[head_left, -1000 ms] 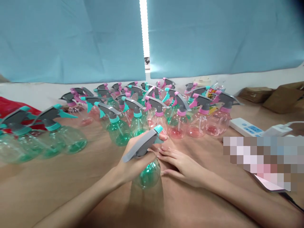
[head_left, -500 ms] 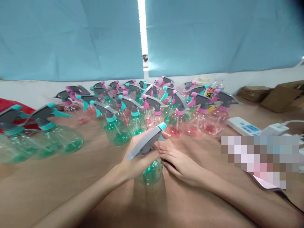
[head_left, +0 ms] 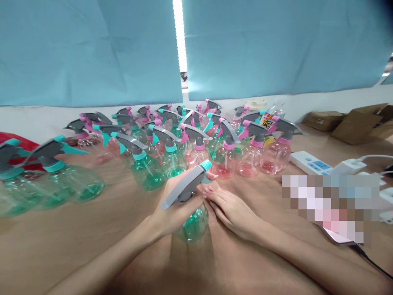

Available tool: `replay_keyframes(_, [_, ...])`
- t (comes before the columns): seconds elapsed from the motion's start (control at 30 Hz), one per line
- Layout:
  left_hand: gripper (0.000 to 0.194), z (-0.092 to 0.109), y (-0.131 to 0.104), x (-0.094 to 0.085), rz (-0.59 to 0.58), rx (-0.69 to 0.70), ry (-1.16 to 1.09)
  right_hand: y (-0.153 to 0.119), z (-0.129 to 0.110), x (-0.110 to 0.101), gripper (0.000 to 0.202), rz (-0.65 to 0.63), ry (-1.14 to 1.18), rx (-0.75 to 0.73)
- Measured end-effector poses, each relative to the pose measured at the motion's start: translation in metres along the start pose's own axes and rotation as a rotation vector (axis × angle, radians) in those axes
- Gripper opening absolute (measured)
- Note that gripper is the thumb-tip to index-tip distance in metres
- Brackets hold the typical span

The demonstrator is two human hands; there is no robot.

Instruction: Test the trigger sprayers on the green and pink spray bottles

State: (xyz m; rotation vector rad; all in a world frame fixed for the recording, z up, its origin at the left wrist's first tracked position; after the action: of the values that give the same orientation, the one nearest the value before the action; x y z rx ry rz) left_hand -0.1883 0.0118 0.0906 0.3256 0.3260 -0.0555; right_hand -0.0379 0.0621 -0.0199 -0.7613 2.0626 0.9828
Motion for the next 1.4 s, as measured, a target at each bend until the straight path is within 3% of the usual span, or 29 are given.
replay_keyframes(0.13, [0.003, 0.001, -0.001, 0.000, -0.002, 0.004, -0.027, 0.000, 0.000, 0.001, 0.035, 0.018, -0.010, -0.023])
replay_keyframes(0.27, [0.025, 0.000, -0.003, 0.001, -0.015, -0.070, -0.069, 0.000, 0.001, 0.001, 0.034, 0.004, -0.006, -0.023])
replay_keyframes(0.4, [0.026, 0.001, -0.003, 0.000, -0.041, -0.085, -0.086, 0.001, -0.001, 0.000, 0.031, 0.002, 0.005, -0.023])
replay_keyframes(0.7, [0.007, 0.002, -0.005, -0.003, 0.005, -0.109, 0.020, 0.002, -0.005, -0.004, 0.030, 0.028, 0.014, -0.031])
replay_keyframes(0.93, [0.014, -0.001, -0.008, -0.004, 0.028, -0.150, 0.023, 0.000, -0.001, -0.001, 0.032, 0.021, 0.008, -0.015])
replay_keyframes(1.2, [0.002, 0.002, -0.007, -0.005, 0.011, -0.103, -0.006, -0.001, 0.001, 0.000, 0.033, 0.011, 0.008, -0.023])
replay_keyframes(1.27, [0.010, -0.001, -0.007, -0.005, -0.041, -0.054, -0.027, -0.001, 0.001, -0.001, 0.033, 0.021, 0.018, -0.020])
replay_keyframes(1.4, [0.042, -0.009, -0.011, -0.008, -0.149, -0.024, -0.048, -0.001, 0.001, -0.001, 0.033, 0.021, 0.022, -0.017])
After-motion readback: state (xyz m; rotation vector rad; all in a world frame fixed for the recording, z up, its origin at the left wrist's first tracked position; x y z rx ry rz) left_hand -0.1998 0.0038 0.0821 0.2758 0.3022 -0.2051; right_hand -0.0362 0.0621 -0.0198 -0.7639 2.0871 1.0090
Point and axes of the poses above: each hand's wrist, its own y-axis towards the middle knuckle, its own x-axis out of the palm, z = x × y, the point moved 3 cm from there along y, towards the middle knuckle
